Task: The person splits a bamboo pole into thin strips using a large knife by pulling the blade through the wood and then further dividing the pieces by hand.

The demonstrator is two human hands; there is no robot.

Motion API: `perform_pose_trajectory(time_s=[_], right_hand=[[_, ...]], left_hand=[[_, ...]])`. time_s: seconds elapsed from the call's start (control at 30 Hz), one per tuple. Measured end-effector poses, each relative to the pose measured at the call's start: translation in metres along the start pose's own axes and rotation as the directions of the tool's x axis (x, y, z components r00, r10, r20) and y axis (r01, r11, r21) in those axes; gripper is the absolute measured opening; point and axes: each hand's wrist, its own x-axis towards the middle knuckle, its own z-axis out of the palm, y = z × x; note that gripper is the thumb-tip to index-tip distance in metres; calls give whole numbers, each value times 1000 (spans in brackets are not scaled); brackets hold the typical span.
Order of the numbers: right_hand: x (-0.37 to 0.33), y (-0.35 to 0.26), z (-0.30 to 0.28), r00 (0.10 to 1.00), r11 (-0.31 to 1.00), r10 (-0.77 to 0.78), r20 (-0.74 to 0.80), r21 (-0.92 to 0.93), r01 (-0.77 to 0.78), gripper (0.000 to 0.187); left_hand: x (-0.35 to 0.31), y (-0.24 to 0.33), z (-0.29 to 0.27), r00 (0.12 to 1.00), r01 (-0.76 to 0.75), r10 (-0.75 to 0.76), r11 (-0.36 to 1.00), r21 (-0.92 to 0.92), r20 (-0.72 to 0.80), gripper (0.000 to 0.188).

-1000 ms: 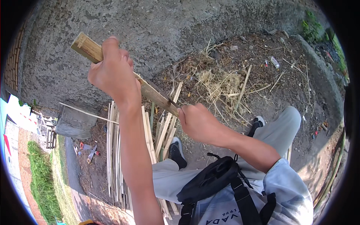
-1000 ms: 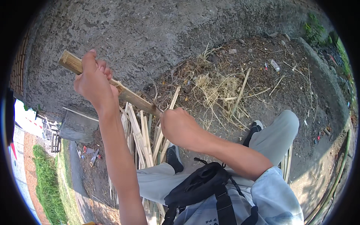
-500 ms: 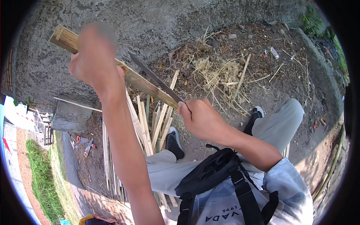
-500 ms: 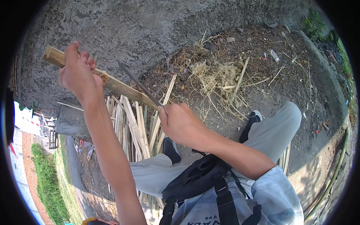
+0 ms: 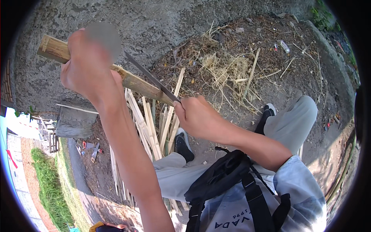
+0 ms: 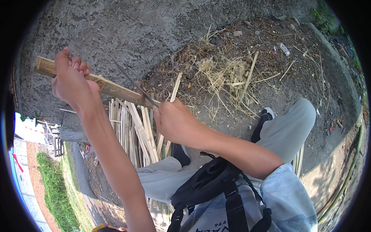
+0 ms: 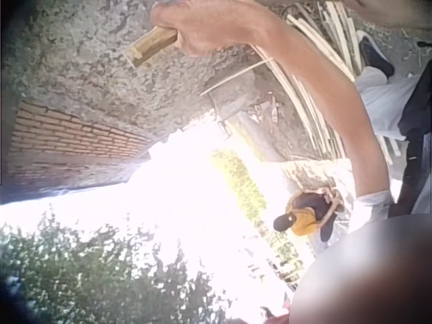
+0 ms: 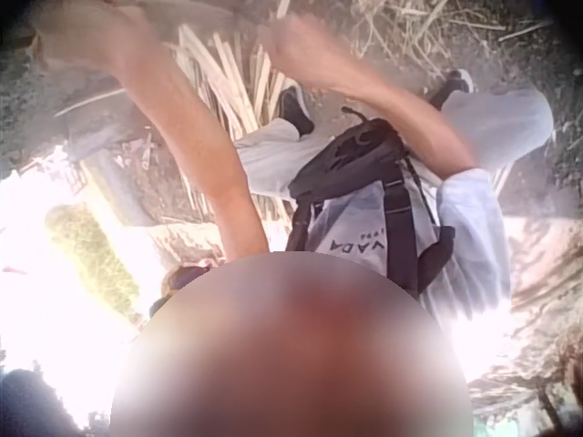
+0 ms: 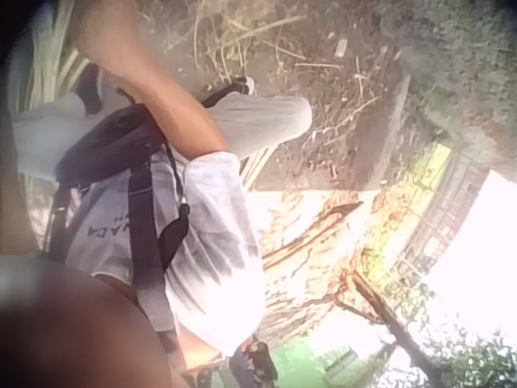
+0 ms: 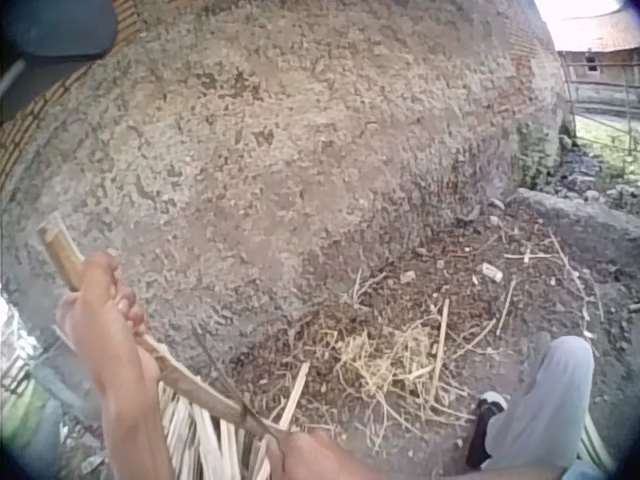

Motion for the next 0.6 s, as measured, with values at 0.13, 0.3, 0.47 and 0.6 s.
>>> perform_pose_trajectory(time_s=[0.13, 0.3, 0.47, 0.6], right_hand=[[-9, 56, 18, 981, 982, 187, 51, -44, -185, 38], [2, -24, -18, 963, 918, 264, 51, 292, -267, 38], [-2, -22, -3, 989, 998, -55, -135, 3, 56, 40], [-7, 62, 17, 985, 980, 169, 27, -107, -165, 41]], left_hand=[[-1, -1, 2, 999, 15, -15, 1000, -12, -34, 27], [-8, 4, 8, 1000, -6, 6, 1000, -8, -17, 27], [-17, 7, 11, 998, -54, 54, 999, -4, 18, 26], [-14, 1, 13, 1000, -20, 21, 999, -42, 10, 25]])
